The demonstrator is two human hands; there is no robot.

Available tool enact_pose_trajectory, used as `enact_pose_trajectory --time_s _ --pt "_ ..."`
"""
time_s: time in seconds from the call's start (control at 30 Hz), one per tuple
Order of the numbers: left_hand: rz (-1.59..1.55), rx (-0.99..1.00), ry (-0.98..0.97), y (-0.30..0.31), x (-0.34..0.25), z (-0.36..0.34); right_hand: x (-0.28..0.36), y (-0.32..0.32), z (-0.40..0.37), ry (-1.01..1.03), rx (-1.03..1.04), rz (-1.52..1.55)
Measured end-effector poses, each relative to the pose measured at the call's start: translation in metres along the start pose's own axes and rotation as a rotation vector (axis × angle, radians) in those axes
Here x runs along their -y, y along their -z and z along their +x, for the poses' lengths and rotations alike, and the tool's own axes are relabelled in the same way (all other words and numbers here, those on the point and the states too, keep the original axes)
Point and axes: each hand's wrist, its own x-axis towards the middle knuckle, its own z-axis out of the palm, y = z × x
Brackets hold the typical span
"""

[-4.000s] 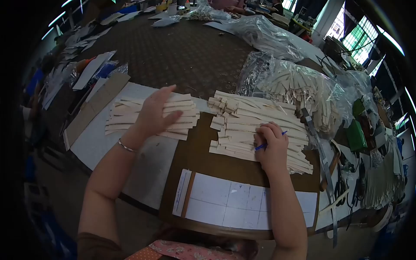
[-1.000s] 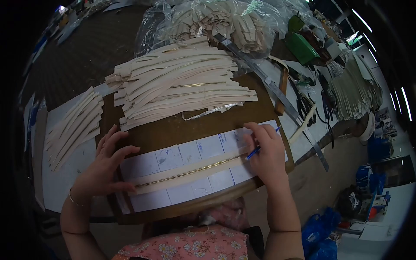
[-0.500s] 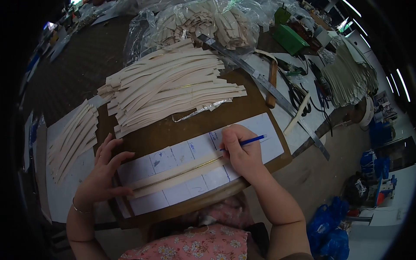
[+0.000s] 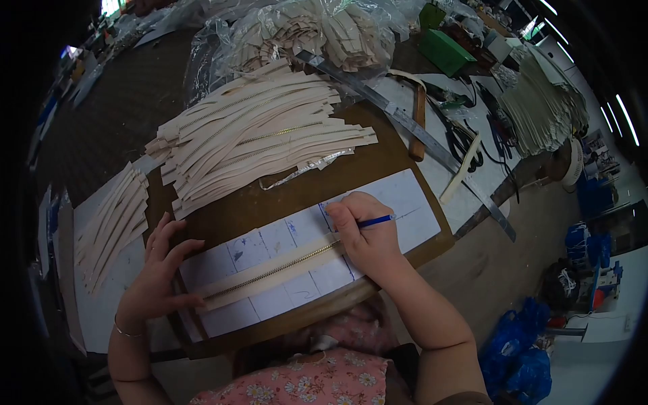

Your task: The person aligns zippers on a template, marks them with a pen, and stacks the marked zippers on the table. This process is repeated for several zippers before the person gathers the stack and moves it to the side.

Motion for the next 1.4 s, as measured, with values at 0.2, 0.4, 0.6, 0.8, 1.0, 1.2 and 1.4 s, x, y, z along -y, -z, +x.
enact_pose_trajectory --time_s 0.2,0.4,0.6,0.8,1.0,1.2,1.4 --pt "-0.004 -0.003 -0.005 -0.0006 0.001 -0.0005 0.0037 0.0003 0.0017 0.031 0.01 -0.044" --pt "0.008 0.001 -0.008 -0.0009 0.0018 -0.0004 0.0043 -0.0003 0.002 0.05 -0.004 -0.032" --pt "0.012 -0.004 -0.006 -0.0038 0.0052 -0.0016 -0.0011 0.0023 -0.0049 0.017 0.003 0.137" --pt "0.022 -0.016 -0.01 -0.0039 0.0046 -0.002 -0.003 0.0039 -0.006 0.06 0.049 0.137" --pt "0.011 -0.014 0.0 -0.0033 0.0033 -0.0014 0.0001 0.0012 -0.0056 0.097 0.042 0.106" --pt "0.012 -0.005 0.01 -0.003 0.0037 -0.0016 0.0004 0.0014 -0.0047 0.112 0.074 0.057" --pt "0.005 -0.005 0.002 -0.0033 0.0045 -0.0016 0.0014 0.0014 -0.005 0.087 0.089 0.054"
